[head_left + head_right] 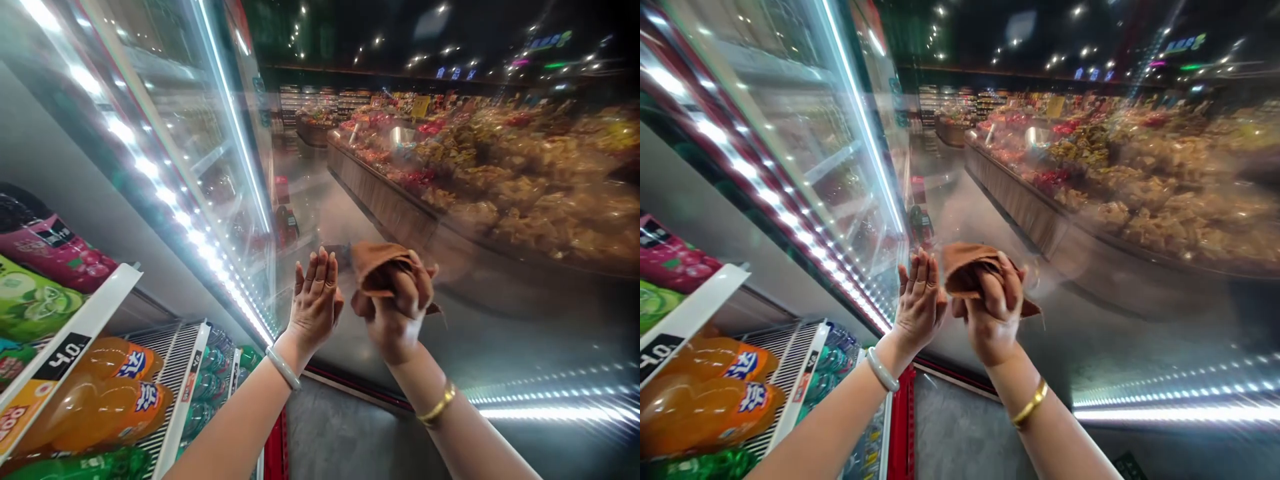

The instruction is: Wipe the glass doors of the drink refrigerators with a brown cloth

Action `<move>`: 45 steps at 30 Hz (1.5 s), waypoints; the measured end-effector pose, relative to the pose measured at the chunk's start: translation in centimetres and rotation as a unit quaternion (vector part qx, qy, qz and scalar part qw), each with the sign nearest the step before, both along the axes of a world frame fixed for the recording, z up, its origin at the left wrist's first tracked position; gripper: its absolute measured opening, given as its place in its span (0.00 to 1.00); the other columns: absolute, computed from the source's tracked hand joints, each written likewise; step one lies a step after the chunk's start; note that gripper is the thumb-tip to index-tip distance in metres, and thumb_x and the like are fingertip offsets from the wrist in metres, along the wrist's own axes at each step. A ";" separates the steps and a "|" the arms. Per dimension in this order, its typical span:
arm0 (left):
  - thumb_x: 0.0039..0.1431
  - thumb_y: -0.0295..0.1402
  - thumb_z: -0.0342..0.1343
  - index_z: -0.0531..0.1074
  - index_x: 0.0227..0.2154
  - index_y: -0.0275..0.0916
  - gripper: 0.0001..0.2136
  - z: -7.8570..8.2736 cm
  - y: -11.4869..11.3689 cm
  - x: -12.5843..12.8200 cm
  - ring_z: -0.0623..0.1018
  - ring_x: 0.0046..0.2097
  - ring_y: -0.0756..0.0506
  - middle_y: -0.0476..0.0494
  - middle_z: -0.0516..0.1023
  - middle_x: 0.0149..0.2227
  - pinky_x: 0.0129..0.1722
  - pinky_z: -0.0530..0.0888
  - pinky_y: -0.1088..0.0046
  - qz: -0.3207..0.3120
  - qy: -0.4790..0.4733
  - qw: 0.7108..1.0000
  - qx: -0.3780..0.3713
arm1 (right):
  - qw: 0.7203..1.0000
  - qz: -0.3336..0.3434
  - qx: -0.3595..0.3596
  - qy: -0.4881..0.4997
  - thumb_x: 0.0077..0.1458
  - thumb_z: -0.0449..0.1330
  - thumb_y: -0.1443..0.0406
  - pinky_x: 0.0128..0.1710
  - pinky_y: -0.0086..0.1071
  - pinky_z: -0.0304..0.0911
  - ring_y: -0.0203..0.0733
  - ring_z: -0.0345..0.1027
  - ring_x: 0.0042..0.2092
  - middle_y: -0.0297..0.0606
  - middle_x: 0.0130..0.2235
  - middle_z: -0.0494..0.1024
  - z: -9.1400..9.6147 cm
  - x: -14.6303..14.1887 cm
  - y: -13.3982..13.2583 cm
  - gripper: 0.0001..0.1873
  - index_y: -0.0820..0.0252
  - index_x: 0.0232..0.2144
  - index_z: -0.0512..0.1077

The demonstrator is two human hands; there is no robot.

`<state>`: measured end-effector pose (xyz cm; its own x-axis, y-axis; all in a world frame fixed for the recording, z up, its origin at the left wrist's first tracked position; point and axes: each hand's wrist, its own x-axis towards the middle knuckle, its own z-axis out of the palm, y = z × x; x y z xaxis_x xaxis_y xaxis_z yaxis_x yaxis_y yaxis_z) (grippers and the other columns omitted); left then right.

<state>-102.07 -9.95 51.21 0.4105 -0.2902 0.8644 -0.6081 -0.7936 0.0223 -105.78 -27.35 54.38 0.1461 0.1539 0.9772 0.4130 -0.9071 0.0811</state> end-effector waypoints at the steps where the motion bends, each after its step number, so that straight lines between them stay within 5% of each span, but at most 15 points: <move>1: 0.70 0.30 0.49 0.36 0.76 0.37 0.38 -0.3 0.4 0.1 0.41 0.78 0.41 0.36 0.42 0.77 0.78 0.39 0.53 0.005 0.000 1.000 -0.004 | 1.000 0.020 -0.008 0.008 0.59 0.67 0.70 0.76 0.58 0.51 0.52 0.53 0.74 0.39 0.55 0.75 0.0 0.5 1.3 0.11 0.53 0.44 0.77; 6: 0.70 0.32 0.50 0.37 0.76 0.34 0.38 -1.5 2.6 0.5 0.40 0.78 0.40 0.35 0.39 0.77 0.78 0.40 0.53 0.026 0.000 0.999 -0.018 | 0.988 0.103 -0.093 0.074 0.59 0.66 0.72 0.77 0.51 0.50 0.45 0.53 0.74 0.36 0.51 0.80 -2.1 0.3 2.4 0.08 0.53 0.38 0.77; 10: 0.71 0.32 0.47 0.36 0.76 0.34 0.37 -1.6 3.8 0.7 0.40 0.78 0.41 0.36 0.38 0.78 0.78 0.40 0.54 0.026 0.007 1.000 -0.014 | 0.996 0.055 -0.049 0.059 0.58 0.67 0.72 0.75 0.58 0.53 0.54 0.51 0.75 0.39 0.55 0.76 -2.1 0.0 1.8 0.09 0.55 0.39 0.76; 14: 0.72 0.34 0.49 0.36 0.77 0.38 0.38 -1.8 4.9 1.2 0.40 0.78 0.39 0.39 0.36 0.78 0.78 0.41 0.52 0.035 0.007 0.999 -0.020 | 0.997 0.063 -0.023 0.030 0.60 0.65 0.73 0.78 0.55 0.46 0.50 0.48 0.77 0.38 0.57 0.76 -1.3 2.1 6.1 0.11 0.54 0.44 0.78; 17: 0.71 0.34 0.51 0.37 0.77 0.38 0.38 -2.5 6.2 1.3 0.38 0.78 0.39 0.40 0.34 0.78 0.78 0.39 0.55 0.049 0.013 0.998 -0.025 | 0.991 0.100 -0.074 0.057 0.63 0.63 0.73 0.80 0.49 0.42 0.44 0.47 0.77 0.36 0.52 0.81 -2.2 2.7 8.2 0.10 0.55 0.43 0.78; 21: 0.70 0.32 0.51 0.36 0.76 0.34 0.39 -3.7 7.9 0.8 0.40 0.78 0.41 0.35 0.37 0.78 0.78 0.41 0.58 0.059 0.033 0.998 -0.015 | 0.983 0.117 -0.112 0.090 0.67 0.58 0.71 0.79 0.42 0.46 0.39 0.51 0.76 0.31 0.48 0.83 -3.8 0.8 6.1 0.10 0.54 0.38 0.79; 25: 0.69 0.28 0.49 0.37 0.76 0.33 0.38 -4.7 8.5 0.5 0.41 0.78 0.41 0.35 0.39 0.78 0.78 0.41 0.57 0.067 0.050 0.997 -0.007 | 0.990 0.096 -0.055 0.092 0.65 0.60 0.71 0.79 0.51 0.39 0.45 0.48 0.77 0.34 0.52 0.81 -3.9 0.6 5.4 0.08 0.54 0.38 0.78; 28: 0.68 0.29 0.52 0.36 0.76 0.38 0.40 -5.6 8.6 0.8 0.43 0.78 0.38 0.34 0.42 0.78 0.78 0.45 0.51 0.074 0.059 0.995 -0.010 | 0.990 0.098 -0.057 0.089 0.65 0.61 0.71 0.80 0.53 0.32 0.45 0.45 0.78 0.36 0.56 0.81 -4.3 2.2 8.3 0.10 0.54 0.45 0.78; 31: 0.68 0.30 0.54 0.36 0.77 0.40 0.41 -6.8 8.7 0.8 0.44 0.78 0.36 0.33 0.43 0.78 0.77 0.49 0.47 0.083 0.067 0.994 -0.017 | 0.979 0.131 -0.118 0.102 0.63 0.63 0.72 0.80 0.44 0.35 0.39 0.53 0.75 0.33 0.55 0.83 -5.5 3.0 10.1 0.11 0.53 0.44 0.79; 34: 0.68 0.30 0.53 0.37 0.76 0.34 0.40 -7.8 8.5 0.0 0.43 0.78 0.37 0.30 0.43 0.77 0.78 0.49 0.49 0.077 0.068 0.995 -0.008 | 0.971 0.149 -0.148 0.117 0.62 0.63 0.73 0.79 0.40 0.39 0.37 0.58 0.73 0.33 0.54 0.84 -6.7 1.6 8.0 0.10 0.53 0.39 0.80; 39: 0.68 0.28 0.49 0.40 0.76 0.33 0.37 -8.0 5.9 -1.8 0.44 0.78 0.42 0.33 0.49 0.76 0.78 0.46 0.55 0.034 0.058 0.998 0.020 | 0.981 0.101 -0.099 0.134 0.63 0.61 0.73 0.80 0.50 0.36 0.44 0.49 0.76 0.36 0.52 0.84 -6.6 -2.0 2.2 0.10 0.54 0.36 0.79; 45: 0.68 0.35 0.54 0.39 0.76 0.34 0.40 -8.0 2.5 -2.5 0.41 0.79 0.39 0.36 0.37 0.78 0.78 0.44 0.54 -0.004 0.035 0.999 -0.003 | 0.981 0.085 -0.143 0.096 0.64 0.61 0.72 0.81 0.44 0.30 0.38 0.49 0.76 0.30 0.44 0.86 -5.9 -2.2 2.3 0.10 0.51 0.35 0.78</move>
<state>-104.53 -7.44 43.17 0.4676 -0.2883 0.8356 -0.6106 -0.7889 0.0696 -107.93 -25.08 48.45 0.2716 0.4570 0.8470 0.5896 -0.7746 0.2289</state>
